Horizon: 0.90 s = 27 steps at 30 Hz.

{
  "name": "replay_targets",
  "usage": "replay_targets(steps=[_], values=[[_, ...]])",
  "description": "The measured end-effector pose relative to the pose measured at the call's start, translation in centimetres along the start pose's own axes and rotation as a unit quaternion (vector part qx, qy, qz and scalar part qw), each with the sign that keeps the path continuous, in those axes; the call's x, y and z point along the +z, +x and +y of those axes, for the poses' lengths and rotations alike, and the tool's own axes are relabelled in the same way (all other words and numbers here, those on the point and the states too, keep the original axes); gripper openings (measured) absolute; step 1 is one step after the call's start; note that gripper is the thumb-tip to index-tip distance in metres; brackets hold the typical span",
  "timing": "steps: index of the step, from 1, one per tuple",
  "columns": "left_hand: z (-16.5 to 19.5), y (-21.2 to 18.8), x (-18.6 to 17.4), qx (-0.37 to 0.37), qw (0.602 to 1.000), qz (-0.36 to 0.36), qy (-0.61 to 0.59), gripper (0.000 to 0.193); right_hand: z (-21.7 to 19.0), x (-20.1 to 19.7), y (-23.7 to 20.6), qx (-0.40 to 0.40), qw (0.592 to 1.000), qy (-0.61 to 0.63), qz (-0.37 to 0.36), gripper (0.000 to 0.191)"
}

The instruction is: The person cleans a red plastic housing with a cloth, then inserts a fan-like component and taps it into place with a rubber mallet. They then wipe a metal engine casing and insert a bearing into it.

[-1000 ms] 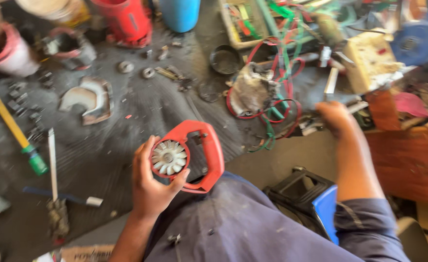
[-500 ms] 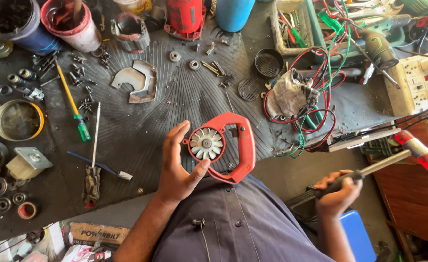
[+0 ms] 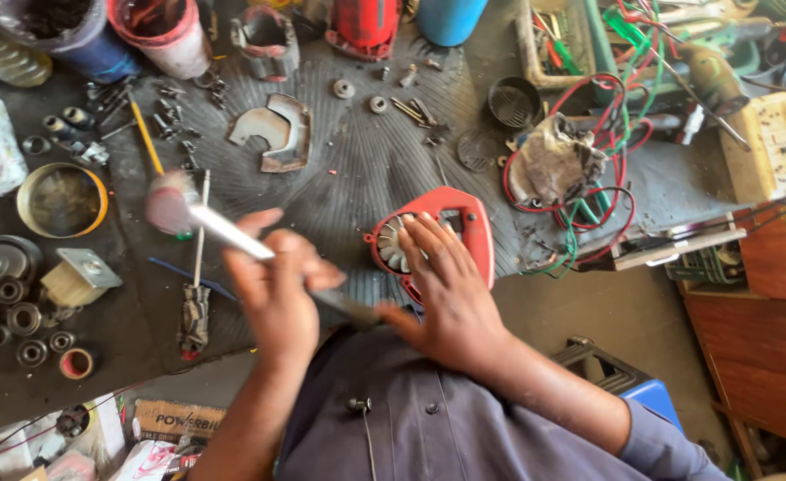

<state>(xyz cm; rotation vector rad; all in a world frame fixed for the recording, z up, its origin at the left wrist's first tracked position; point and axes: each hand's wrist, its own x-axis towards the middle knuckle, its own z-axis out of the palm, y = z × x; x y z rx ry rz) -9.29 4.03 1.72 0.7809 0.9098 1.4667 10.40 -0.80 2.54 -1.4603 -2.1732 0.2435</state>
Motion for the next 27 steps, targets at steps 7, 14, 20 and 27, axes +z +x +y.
replay_targets(steps=[7, 14, 20, 27], values=[[-4.0, 0.4, -9.4, -0.167, 0.946, 0.039, 0.276, 0.022, 1.8, 3.3, 0.1, 0.081, 0.982, -0.167, -0.027, 0.085], [-7.6, -0.3, -7.9, -0.188, 0.959, -0.134, 0.162, 0.042, 8.9, 0.3, -0.8, 0.341, 0.882, 0.325, 0.019, 0.084], [-6.9, -1.2, -5.8, -0.038, 0.939, -0.236, 0.248, 0.070, 10.0, 2.0, -3.8, 0.394, 0.569, 0.722, -0.018, 0.063], [-7.8, -0.6, -3.4, 0.043, 0.958, -0.193, 0.209, 0.067, 9.0, 8.5, -3.9, 0.488, 0.408, 0.770, -0.051, 0.042]])
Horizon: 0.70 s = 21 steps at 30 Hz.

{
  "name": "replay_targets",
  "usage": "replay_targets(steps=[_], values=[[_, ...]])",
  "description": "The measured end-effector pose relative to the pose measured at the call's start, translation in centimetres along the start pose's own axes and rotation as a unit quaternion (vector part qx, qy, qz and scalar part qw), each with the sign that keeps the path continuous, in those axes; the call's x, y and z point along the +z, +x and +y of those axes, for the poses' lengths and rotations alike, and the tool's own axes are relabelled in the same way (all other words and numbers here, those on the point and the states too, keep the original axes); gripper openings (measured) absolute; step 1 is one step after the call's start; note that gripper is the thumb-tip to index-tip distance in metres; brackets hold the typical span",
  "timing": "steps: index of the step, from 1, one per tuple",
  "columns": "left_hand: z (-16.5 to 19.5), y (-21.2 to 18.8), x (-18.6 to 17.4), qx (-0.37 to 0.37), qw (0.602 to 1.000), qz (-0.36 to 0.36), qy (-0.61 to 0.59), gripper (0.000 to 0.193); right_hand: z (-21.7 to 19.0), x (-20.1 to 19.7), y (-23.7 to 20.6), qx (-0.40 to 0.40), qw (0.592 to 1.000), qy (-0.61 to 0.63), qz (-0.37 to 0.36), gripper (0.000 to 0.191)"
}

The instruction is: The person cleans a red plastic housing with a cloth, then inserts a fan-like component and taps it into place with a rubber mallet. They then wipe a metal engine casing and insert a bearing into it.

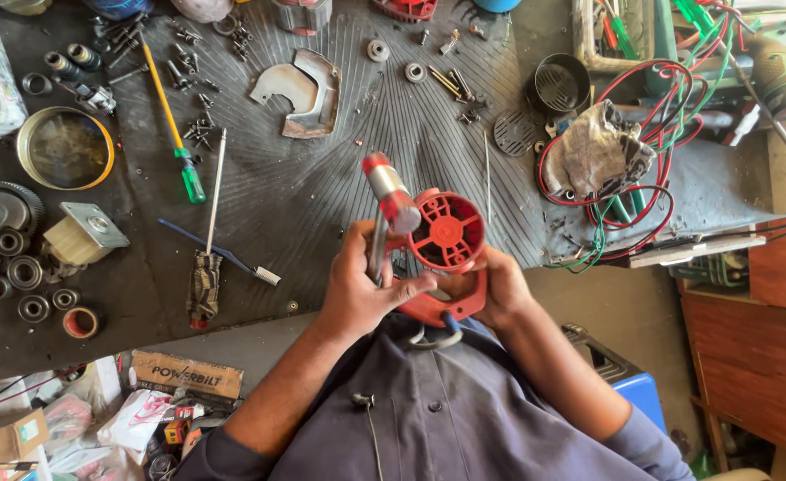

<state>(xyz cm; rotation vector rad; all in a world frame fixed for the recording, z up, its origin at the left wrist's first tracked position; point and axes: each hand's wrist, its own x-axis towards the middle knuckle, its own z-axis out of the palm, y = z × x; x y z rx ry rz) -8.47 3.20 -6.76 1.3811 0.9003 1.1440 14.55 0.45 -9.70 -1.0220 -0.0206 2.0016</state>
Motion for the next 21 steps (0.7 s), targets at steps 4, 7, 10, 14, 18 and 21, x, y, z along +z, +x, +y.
replay_targets(steps=[4, 7, 10, 14, 18, 21], values=[[-0.3, 0.1, 1.0, -0.028, 0.998, 0.054, 0.023, 0.066, 1.0, -0.1, 0.8, -0.084, 0.968, 0.109, -0.210, 0.034], [-0.8, -0.1, 1.4, -0.032, 0.996, 0.082, 0.032, 0.069, 2.0, -0.2, 1.1, -0.139, 0.989, -0.046, 0.000, 0.042], [-1.7, -0.5, 1.6, -0.015, 0.997, 0.067, 0.043, 0.068, 2.1, -0.4, 1.3, -0.187, 0.961, -0.188, 0.080, 0.045], [-3.0, -0.7, 1.8, -0.034, 0.995, 0.063, 0.069, 0.070, 1.3, -0.5, 0.8, -0.412, 0.644, -0.615, 0.191, 0.048], [-3.2, -0.8, 2.2, -0.035, 0.994, 0.044, 0.091, 0.070, 0.3, 0.2, -0.3, -0.488, 0.695, -0.522, 0.072, 0.064], [-2.5, -0.6, 2.3, -0.029, 0.993, 0.014, 0.114, 0.075, -0.6, 0.9, -0.1, -0.529, 0.743, -0.393, -0.117, 0.092]])
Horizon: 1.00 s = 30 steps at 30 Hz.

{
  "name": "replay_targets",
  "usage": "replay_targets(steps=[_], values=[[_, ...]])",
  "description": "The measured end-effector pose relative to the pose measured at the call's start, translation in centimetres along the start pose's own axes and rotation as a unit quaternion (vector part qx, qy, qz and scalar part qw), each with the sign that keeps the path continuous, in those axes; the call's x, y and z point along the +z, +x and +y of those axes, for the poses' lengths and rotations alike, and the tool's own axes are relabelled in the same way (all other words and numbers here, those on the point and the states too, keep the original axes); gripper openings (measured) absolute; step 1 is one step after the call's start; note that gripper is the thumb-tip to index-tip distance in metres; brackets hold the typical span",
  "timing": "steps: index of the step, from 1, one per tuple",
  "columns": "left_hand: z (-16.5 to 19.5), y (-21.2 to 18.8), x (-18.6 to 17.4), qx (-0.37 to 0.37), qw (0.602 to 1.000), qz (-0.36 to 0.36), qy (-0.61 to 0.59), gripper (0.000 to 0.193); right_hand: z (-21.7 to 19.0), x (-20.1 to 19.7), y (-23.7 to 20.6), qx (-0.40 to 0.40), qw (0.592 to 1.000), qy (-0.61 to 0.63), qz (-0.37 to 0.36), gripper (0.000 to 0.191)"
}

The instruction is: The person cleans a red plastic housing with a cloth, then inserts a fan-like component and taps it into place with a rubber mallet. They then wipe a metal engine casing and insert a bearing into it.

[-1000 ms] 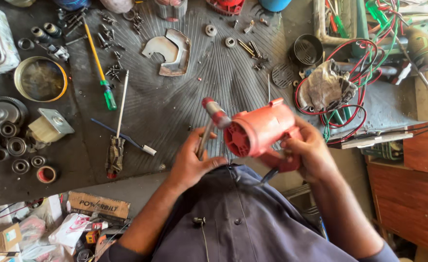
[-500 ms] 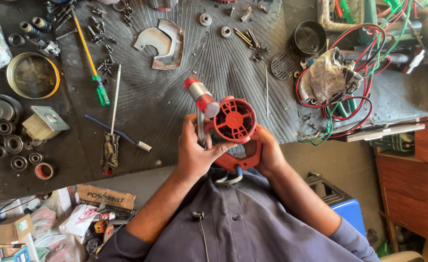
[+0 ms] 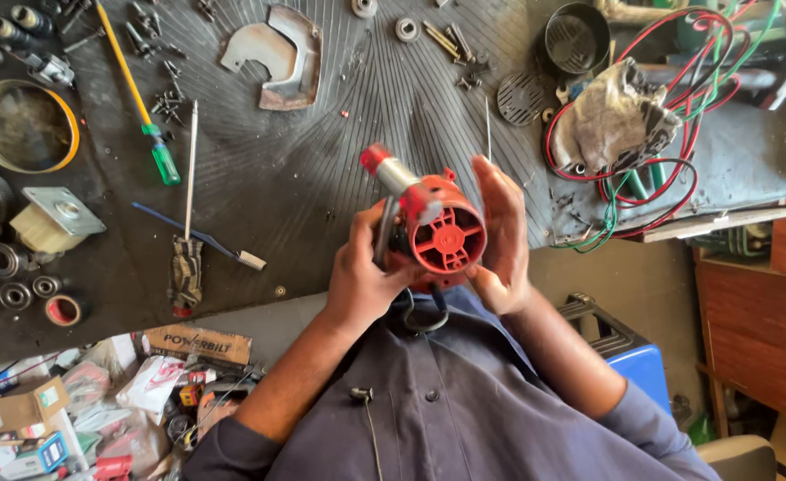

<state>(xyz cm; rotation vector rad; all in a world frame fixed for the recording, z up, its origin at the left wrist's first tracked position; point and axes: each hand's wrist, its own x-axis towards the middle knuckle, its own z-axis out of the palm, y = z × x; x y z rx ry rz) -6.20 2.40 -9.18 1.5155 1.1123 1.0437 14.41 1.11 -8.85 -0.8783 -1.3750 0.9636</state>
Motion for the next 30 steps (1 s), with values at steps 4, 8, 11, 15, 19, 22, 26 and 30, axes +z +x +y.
replay_targets(steps=[4, 8, 11, 15, 19, 22, 26, 30], values=[[1.0, 1.1, -0.5, -0.021, 0.998, -0.003, 0.061, 0.067, 0.7, -0.5, 1.9, -0.008, 0.992, -0.003, -0.124, 0.117], [2.4, 3.1, -1.5, -0.057, 0.996, -0.031, 0.065, 0.064, 1.7, -0.3, 3.2, 0.050, 0.994, -0.055, -0.080, 0.123], [4.5, 4.3, -3.4, -0.163, 0.985, -0.057, -0.009, 0.044, 2.2, -0.2, 3.8, 0.027, 0.996, -0.061, -0.062, 0.103], [8.6, 5.4, -7.3, -0.288, 0.935, -0.036, -0.204, 0.027, 2.3, -0.7, 4.3, 0.003, 0.998, -0.038, -0.048, 0.086], [12.1, 3.9, -8.8, -0.221, 0.899, -0.075, -0.370, 0.034, 1.9, -0.8, 4.4, 0.020, 0.999, -0.023, -0.040, 0.087], [12.9, 2.7, -8.2, -0.122, 0.985, -0.119, -0.003, 0.023, 1.5, -0.7, 4.7, 0.024, 0.998, -0.048, -0.041, 0.088], [12.9, 3.2, -7.9, 0.061, 0.928, -0.191, 0.314, 0.026, 1.1, -0.7, 4.9, 0.020, 0.997, -0.061, -0.037, 0.084], [13.7, 4.9, -8.6, 0.154, 0.864, -0.239, 0.415, 0.058, 1.1, -0.9, 4.9, 0.004, 0.997, -0.058, -0.043, 0.085]])
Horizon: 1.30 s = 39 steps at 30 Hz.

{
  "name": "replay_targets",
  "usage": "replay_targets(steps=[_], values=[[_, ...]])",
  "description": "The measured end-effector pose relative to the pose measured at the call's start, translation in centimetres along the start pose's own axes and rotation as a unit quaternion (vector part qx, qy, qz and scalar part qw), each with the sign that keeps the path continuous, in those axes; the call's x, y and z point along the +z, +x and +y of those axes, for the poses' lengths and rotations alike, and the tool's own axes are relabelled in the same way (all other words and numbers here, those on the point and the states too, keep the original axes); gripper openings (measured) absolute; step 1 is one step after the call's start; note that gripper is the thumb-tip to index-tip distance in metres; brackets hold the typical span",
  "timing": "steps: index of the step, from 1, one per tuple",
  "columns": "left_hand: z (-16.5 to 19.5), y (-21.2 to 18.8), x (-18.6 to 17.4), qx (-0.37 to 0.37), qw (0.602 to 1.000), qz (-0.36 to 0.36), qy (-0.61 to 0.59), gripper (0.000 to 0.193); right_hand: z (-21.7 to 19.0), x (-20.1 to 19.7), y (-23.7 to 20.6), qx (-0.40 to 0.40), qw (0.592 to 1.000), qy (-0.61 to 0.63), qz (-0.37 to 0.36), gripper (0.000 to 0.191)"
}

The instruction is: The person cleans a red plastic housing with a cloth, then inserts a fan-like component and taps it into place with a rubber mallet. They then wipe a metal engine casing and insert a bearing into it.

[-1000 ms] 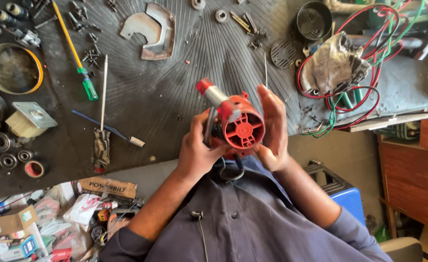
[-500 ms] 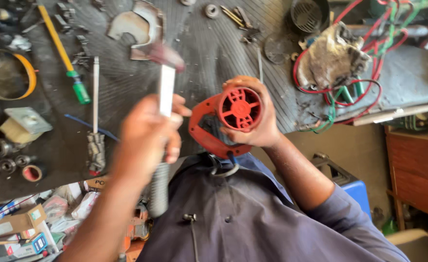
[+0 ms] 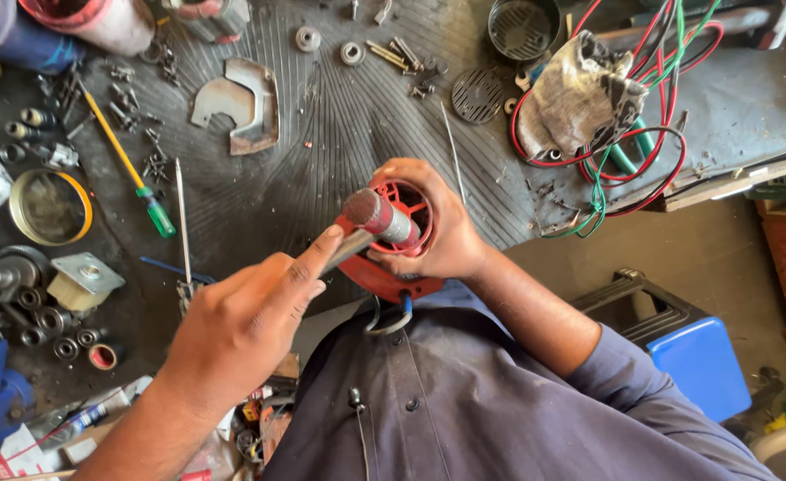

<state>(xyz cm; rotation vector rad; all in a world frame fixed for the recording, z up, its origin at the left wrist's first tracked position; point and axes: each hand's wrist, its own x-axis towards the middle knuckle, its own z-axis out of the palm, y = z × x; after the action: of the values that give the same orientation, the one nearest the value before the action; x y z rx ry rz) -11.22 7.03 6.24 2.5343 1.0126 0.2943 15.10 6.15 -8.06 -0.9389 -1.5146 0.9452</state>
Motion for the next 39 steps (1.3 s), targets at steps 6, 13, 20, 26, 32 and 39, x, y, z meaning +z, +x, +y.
replay_targets(steps=[6, 13, 20, 26, 32, 39], values=[[0.6, 1.2, -0.8, 0.089, 0.987, 0.127, 0.036, 0.074, 0.7, -0.3, 0.0, -0.014, 1.000, -0.021, -0.009, 0.086], [1.5, 3.4, -3.4, 0.074, 0.988, 0.088, 0.107, 0.073, 1.1, -0.4, -0.2, -0.010, 1.000, -0.027, -0.013, 0.089], [1.4, 3.5, -0.8, 0.063, 0.987, 0.036, 0.145, 0.066, 1.5, -0.2, -0.2, -0.028, 0.999, -0.021, -0.028, 0.091], [0.3, 1.0, 0.0, 0.067, 0.983, 0.065, 0.157, 0.064, 1.8, -0.3, -0.5, -0.036, 0.998, -0.035, -0.036, 0.094], [-1.9, -3.1, 2.9, 0.060, 0.973, 0.062, 0.216, 0.063, 1.8, 0.0, -0.8, -0.045, 0.997, -0.039, -0.050, 0.094], [-2.1, -4.6, 4.1, -0.108, 0.986, 0.029, -0.122, 0.007, 1.4, 0.0, -0.7, -0.020, 0.998, -0.046, -0.037, 0.095]])
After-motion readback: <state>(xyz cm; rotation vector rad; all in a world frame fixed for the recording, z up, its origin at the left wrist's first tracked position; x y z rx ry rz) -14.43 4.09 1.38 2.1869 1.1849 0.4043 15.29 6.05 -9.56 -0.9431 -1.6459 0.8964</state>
